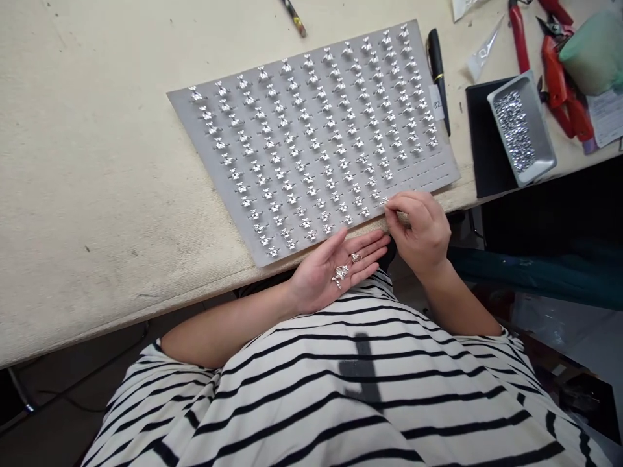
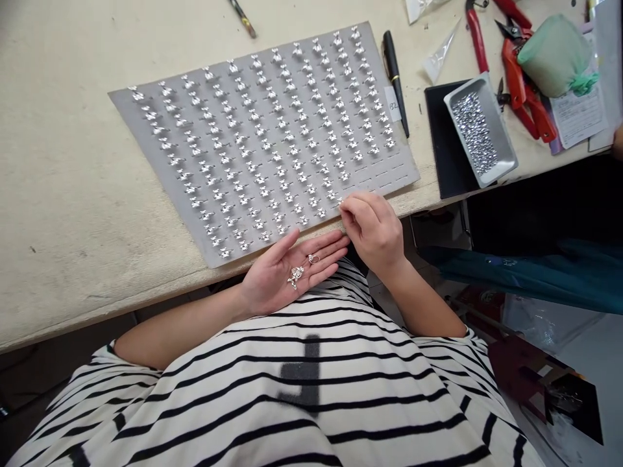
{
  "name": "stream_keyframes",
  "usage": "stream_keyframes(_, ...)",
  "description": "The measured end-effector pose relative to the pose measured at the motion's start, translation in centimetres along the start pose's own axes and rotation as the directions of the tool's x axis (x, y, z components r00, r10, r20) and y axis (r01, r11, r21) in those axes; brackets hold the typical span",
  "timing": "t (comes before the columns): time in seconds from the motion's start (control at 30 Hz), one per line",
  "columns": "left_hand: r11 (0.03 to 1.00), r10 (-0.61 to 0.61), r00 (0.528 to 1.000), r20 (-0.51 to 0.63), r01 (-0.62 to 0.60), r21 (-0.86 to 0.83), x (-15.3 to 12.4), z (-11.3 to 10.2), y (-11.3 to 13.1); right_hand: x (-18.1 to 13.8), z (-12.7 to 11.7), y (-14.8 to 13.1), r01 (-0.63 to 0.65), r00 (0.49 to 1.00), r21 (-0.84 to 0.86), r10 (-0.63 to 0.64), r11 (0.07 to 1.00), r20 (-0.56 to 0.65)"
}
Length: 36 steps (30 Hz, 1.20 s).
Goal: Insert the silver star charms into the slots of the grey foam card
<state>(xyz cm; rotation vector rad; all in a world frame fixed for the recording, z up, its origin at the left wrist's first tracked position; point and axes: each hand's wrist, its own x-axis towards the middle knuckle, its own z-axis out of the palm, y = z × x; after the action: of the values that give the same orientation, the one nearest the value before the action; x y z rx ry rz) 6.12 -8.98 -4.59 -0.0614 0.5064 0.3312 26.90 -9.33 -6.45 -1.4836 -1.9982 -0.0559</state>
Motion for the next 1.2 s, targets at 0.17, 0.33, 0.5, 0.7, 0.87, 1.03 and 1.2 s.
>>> stream_keyframes(0.17,1.000,0.007,1.000,-0.009,-0.007,0.001,0.1,0.1,-0.1,-0.3,0.1,-0.4,0.031,0.999,-0.013,-0.031,0.999,0.014)
stream_keyframes(0.33,1.000,0.007,0.999,0.038,-0.007,-0.001,0.1,-0.3,-0.2,-0.5,-1.5,-1.4,-0.058,0.994,-0.009,0.059,0.998,0.090)
stream_keyframes(0.5,1.000,-0.012,0.999,0.039,0.012,0.020,0.2,-0.6,-0.3,-1.6,-3.6,-3.6,0.028,0.984,0.127,-0.050,0.992,0.174)
stream_keyframes(0.7,0.998,-0.026,0.999,0.025,0.024,0.057,0.1,-0.5,-0.4,-2.6,-3.3,-4.4,0.139,0.928,0.197,-0.197,0.971,0.316)
stream_keyframes(0.87,1.000,0.006,1.000,0.024,-0.006,-0.003,0.1,-0.2,-0.5,-1.4,-3.0,-2.0,0.086,0.987,0.097,-0.099,0.992,0.130)
stream_keyframes(1.03,1.000,0.007,0.999,0.045,-0.008,0.026,0.1,-0.2,-0.4,0.8,-1.2,1.7,0.039,0.997,-0.044,-0.042,0.998,-0.070)
stream_keyframes(1.2,1.000,0.016,0.998,0.068,-0.017,0.021,0.0,-0.5,-0.2,1.6,0.0,2.8,0.105,0.994,-0.113,-0.108,0.988,-0.018)
